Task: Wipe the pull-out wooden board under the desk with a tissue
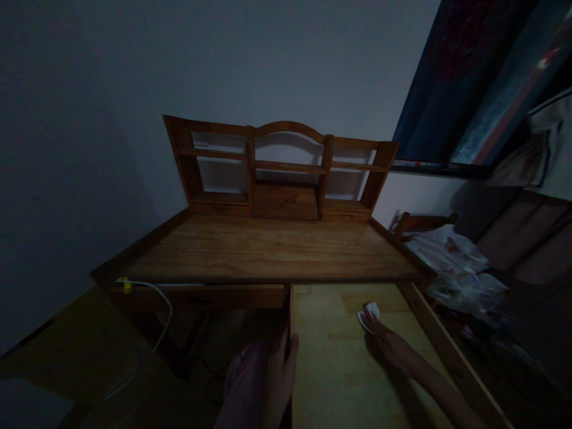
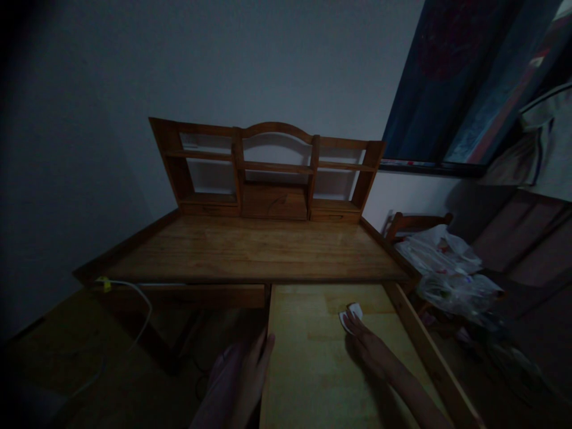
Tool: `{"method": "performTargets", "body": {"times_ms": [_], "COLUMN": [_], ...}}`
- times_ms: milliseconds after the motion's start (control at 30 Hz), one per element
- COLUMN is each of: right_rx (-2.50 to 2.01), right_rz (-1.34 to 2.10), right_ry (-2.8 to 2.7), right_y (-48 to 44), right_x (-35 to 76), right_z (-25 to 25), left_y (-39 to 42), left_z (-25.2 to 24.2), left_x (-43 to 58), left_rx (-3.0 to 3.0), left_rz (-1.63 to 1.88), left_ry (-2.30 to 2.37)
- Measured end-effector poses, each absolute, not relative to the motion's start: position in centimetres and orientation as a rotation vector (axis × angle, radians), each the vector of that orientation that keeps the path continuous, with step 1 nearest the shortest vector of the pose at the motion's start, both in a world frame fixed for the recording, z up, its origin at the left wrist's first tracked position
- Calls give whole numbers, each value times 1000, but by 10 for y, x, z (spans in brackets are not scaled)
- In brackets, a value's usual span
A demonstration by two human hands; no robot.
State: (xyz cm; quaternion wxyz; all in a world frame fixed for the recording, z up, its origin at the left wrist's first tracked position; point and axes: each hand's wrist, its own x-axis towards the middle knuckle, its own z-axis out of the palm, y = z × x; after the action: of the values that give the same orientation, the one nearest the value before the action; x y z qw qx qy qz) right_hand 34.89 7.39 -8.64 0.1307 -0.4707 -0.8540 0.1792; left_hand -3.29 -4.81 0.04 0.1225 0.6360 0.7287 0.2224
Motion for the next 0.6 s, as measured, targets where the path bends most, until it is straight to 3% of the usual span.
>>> {"method": "performTargets", "body": {"times_ms": [267, 600], "right_rx": [-1331, -1261], "right_rz": [228, -83], "right_ry": [-2371, -2504], "right_y": [62, 81], "right_x": [299, 213], "right_z": [-56, -88], "left_y": [-52, -50], "left_z": [-2, 9], "left_x": [-37, -32], "left_rx": [1913, 1878], "left_rz": [600, 633], "left_ry": [2107, 2082]}}
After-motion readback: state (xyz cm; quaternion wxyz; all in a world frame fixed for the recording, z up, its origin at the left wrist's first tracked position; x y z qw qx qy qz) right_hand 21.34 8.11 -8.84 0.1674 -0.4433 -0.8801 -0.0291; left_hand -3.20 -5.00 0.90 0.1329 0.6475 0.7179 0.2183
